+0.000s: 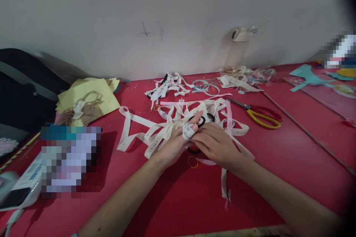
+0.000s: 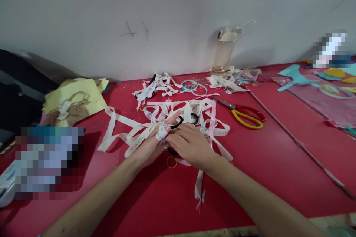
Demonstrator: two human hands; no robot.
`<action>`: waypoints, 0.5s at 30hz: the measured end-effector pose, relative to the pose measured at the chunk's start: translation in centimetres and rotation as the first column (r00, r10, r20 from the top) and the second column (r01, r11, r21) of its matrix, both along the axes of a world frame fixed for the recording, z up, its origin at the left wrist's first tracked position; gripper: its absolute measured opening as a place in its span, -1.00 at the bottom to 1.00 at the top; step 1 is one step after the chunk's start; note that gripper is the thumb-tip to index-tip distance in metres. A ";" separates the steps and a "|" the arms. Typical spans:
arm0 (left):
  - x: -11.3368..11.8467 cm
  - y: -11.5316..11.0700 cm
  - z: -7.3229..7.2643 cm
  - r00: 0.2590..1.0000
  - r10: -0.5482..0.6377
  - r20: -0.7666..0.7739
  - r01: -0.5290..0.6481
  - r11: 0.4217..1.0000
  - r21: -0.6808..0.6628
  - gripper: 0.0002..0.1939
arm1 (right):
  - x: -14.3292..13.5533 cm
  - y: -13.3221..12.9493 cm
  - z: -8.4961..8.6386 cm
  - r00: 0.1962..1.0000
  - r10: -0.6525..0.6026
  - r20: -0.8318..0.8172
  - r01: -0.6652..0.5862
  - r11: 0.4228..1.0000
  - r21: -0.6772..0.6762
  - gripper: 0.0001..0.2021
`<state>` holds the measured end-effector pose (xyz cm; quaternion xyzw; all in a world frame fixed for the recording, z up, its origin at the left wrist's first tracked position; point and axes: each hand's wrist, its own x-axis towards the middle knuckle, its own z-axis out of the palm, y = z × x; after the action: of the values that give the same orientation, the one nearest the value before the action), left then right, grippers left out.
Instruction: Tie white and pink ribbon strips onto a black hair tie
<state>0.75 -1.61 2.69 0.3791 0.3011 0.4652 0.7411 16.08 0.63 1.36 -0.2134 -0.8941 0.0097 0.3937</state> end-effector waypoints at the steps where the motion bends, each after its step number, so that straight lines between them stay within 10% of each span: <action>1: 0.1 0.0 0.0 1.000 0.006 0.018 -0.006 1.000 -0.005 -0.40 | 0.1 0.0 0.1 1.000 0.020 -0.008 -0.020 1.000 0.007 -0.86; 15: 1.0 -0.4 -0.4 0.978 0.088 0.192 -0.056 0.984 -0.168 -0.46 | 0.5 0.4 0.2 0.999 0.019 -0.044 -0.019 1.000 0.005 -0.85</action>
<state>1.79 -2.03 2.34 0.2582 0.2762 0.5013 0.7783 16.53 1.05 1.54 -0.2036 -0.8872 0.0162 0.4136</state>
